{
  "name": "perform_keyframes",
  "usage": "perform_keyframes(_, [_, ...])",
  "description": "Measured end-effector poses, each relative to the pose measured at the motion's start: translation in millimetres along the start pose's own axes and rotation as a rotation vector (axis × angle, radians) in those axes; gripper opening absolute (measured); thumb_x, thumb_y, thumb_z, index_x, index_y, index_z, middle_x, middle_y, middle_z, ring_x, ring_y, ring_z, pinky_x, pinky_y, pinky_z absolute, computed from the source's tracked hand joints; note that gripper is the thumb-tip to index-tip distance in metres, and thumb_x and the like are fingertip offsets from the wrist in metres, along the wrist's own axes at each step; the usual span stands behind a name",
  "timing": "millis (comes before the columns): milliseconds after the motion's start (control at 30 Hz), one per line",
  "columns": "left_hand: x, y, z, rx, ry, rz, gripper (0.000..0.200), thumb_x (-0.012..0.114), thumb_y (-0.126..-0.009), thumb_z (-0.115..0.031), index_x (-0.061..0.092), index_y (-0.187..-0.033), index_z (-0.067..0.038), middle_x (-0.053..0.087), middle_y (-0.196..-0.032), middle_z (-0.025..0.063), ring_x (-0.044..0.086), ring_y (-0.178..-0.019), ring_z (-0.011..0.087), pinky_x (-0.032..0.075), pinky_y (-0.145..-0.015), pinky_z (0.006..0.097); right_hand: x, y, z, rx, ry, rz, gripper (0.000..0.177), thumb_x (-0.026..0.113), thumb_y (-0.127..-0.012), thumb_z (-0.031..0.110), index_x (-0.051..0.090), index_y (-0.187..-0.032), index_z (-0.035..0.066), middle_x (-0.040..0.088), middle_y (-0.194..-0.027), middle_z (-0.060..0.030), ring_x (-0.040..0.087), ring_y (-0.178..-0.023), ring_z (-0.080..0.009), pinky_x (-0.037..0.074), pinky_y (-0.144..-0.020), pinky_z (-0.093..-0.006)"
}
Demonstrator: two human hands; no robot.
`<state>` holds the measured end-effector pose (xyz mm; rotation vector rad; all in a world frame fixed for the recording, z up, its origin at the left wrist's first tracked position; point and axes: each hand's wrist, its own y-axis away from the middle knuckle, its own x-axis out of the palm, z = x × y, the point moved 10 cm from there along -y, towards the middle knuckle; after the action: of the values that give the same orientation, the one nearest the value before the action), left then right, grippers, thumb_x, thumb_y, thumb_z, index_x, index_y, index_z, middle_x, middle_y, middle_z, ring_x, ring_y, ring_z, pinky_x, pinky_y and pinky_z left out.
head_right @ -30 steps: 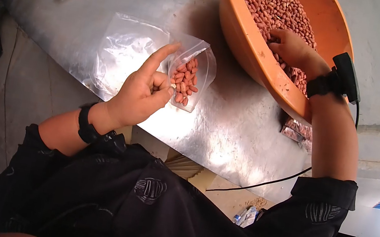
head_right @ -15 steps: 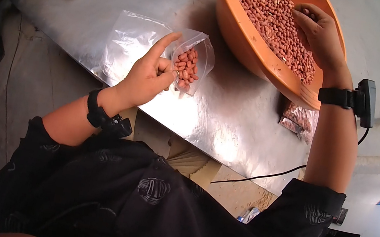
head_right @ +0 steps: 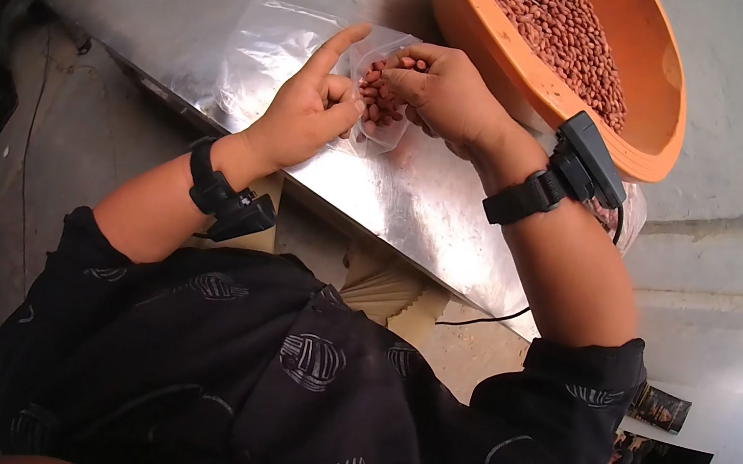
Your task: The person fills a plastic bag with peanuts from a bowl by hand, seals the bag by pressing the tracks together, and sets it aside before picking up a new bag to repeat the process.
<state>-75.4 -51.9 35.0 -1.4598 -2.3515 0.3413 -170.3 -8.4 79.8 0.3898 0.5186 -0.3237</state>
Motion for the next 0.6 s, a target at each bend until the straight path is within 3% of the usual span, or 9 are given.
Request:
perform_keyframes(67, [0,0,-2,0.005,-0.008,0.006,0.071,0.051,-0.087,0.001,0.016,-0.148,-0.009,0.05,-0.066,-0.0015,0.046,-0.06,0.0052,0.04,-0.059,0.0201,1,-15,2,-0.038,-0.029,-0.047,0.01,0.059,-0.084,0.008,0.061,-0.089,-0.001,0.059,-0.07,-0.005,0.052,-0.055,-0.0097,0.042,-0.047,-0.024])
perform_keyframes(200, [1,-1,-5,0.005,-0.046,0.008,0.071,0.051,-0.087,0.001,0.016,-0.148,-0.01,0.05,-0.065,-0.0014,0.045,-0.06,0.0052,0.04,-0.058,0.0201,6,-32,4,-0.069,-0.089,-0.152,0.01,0.056,-0.082,0.004,0.059,-0.089,-0.003,0.059,-0.067,-0.0075,0.054,-0.052,-0.0131,0.044,-0.046,-0.0262])
perform_keyframes(300, [-2,-1,-4,0.002,-0.054,-0.015,0.071,0.051,-0.087,0.002,0.017,-0.148,-0.01,0.049,-0.064,-0.0012,0.045,-0.059,0.0053,0.04,-0.058,0.0204,8,-32,-1,0.017,-0.033,-0.147,0.01,0.056,-0.081,0.003,0.058,-0.089,-0.004,0.06,-0.071,-0.0088,0.057,-0.056,-0.0137,0.047,-0.048,-0.0271])
perform_keyframes(400, [-5,-1,-4,0.015,-0.079,-0.05,0.071,0.051,-0.087,0.002,0.018,-0.148,-0.01,0.049,-0.064,-0.0009,0.046,-0.059,0.0056,0.04,-0.058,0.0207,9,-30,9,-0.066,-0.099,-0.072,0.019,0.057,-0.081,0.005,0.06,-0.097,-0.006,0.064,-0.079,-0.0122,0.062,-0.065,-0.0166,0.051,-0.054,-0.0279])
perform_keyframes(533, [-8,0,-4,0.033,-0.049,-0.073,0.071,0.051,-0.087,0.002,0.018,-0.148,-0.011,0.05,-0.064,-0.0007,0.046,-0.059,0.006,0.041,-0.058,0.0212,-1,-3,38,-0.156,0.079,-0.127,0.032,0.058,-0.081,0.008,0.061,-0.111,-0.004,0.066,-0.086,-0.0124,0.065,-0.075,-0.0192,0.054,-0.065,-0.0284])
perform_keyframes(600, [-8,1,-3,0.005,0.015,-0.081,0.071,0.051,-0.087,0.002,0.017,-0.148,-0.01,0.049,-0.063,-0.0009,0.046,-0.058,0.0061,0.041,-0.057,0.0212,-16,7,58,-0.312,0.275,-0.158,0.026,0.058,-0.082,0.008,0.064,-0.104,-0.003,0.066,-0.084,-0.0093,0.064,-0.074,-0.0166,0.053,-0.063,-0.0268])
